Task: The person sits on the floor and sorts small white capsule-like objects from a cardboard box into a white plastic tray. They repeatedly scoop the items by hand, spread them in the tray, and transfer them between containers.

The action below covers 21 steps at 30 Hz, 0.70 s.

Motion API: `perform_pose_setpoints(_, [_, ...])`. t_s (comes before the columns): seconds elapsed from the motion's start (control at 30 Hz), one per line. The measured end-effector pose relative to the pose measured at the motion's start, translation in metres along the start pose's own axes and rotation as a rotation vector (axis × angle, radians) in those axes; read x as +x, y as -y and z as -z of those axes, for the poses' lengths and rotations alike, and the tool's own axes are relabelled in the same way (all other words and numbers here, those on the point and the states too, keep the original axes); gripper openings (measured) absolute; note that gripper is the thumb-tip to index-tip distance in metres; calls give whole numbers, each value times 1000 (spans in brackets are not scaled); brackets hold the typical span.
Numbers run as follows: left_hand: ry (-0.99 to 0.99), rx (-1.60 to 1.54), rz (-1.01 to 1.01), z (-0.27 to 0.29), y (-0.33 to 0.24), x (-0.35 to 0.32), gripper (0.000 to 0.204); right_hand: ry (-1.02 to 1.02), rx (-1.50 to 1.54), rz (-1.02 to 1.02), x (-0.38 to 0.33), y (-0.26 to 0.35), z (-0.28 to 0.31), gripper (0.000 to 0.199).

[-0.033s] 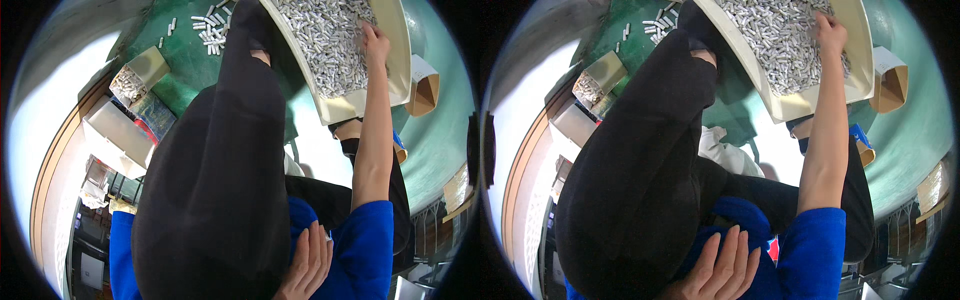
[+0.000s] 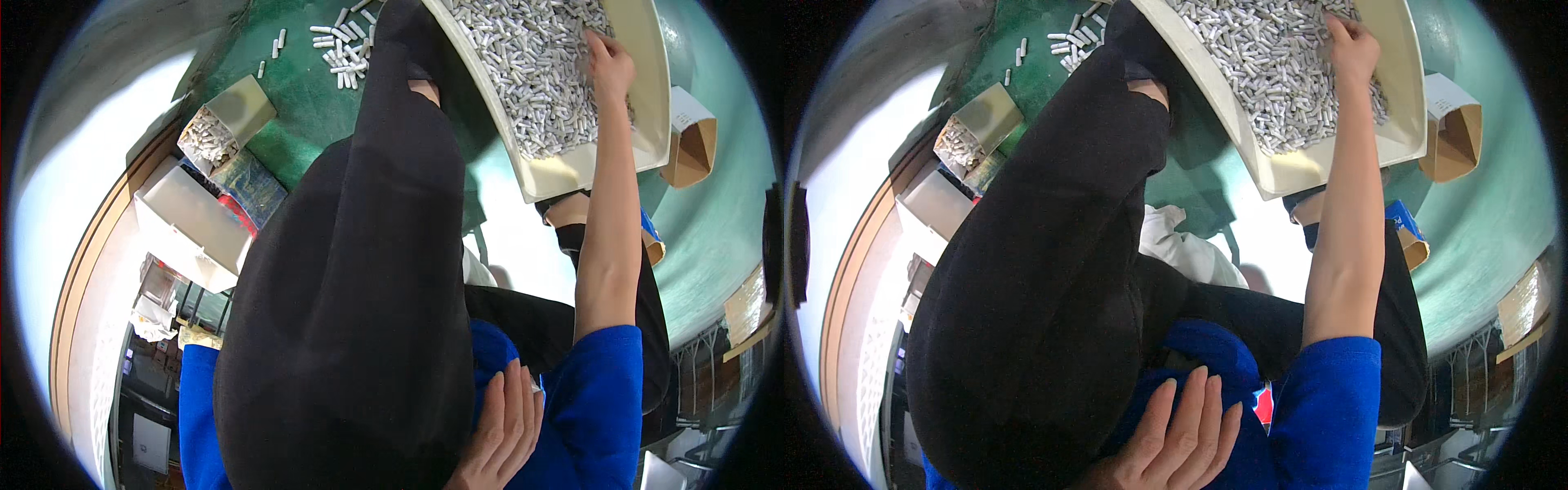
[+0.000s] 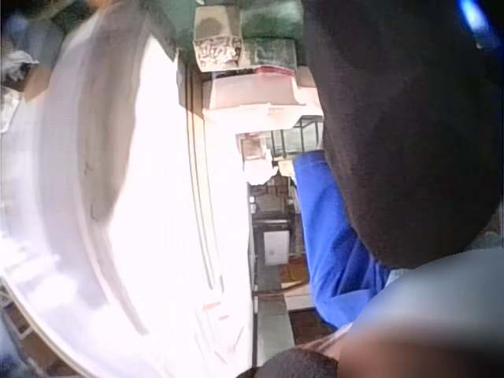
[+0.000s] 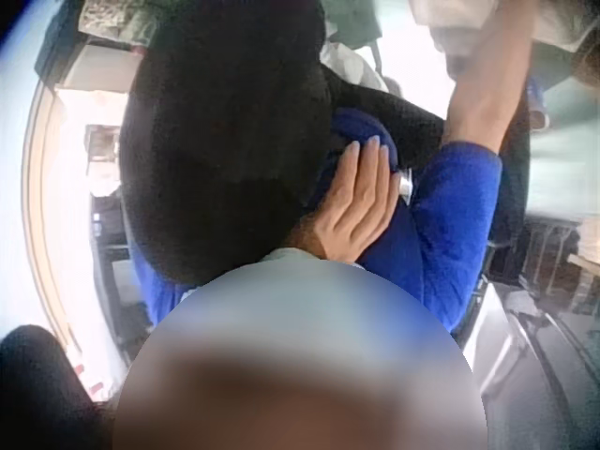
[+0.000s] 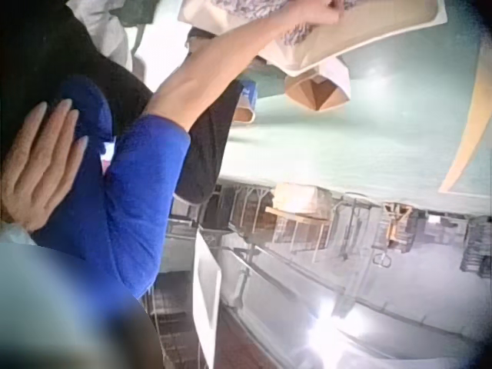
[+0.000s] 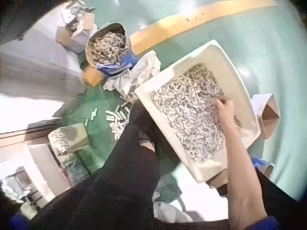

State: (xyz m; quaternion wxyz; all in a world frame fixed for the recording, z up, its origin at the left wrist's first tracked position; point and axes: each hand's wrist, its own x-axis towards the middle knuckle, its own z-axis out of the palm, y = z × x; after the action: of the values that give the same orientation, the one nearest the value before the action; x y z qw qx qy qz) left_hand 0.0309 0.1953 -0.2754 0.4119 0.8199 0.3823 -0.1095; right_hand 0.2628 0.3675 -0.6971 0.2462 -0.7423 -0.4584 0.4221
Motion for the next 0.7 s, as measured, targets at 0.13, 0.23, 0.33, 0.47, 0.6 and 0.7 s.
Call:
perform_pose_setpoints(0.13, [19, 17, -41, 1, 1, 0, 39, -175, -428, 481, 7, -2, -16, 28])
perform_pose_setpoints(0.23, [104, -6, -77, 13, 6, 3, 40, -181, -509, 598, 7, 3, -19, 28])
perform_pose_setpoints(0.33, [149, -26, -83, 18, 8, 4, 41, 3, -239, 218, -4, 6, -6, 30])
perform_pose_setpoints(0.47, [107, -57, -26, 7, 0, 1, 42, 430, 764, -178, 2, -22, 28, 28])
perform_pose_setpoints(0.6, [159, -85, -51, 12, 1, 0, 42, 460, 1007, -176, -45, 61, 8, 24])
perform_pose_setpoints(0.7, [63, -44, 6, -4, -10, 0, 42, 684, 848, -79, -46, 103, -24, 23])
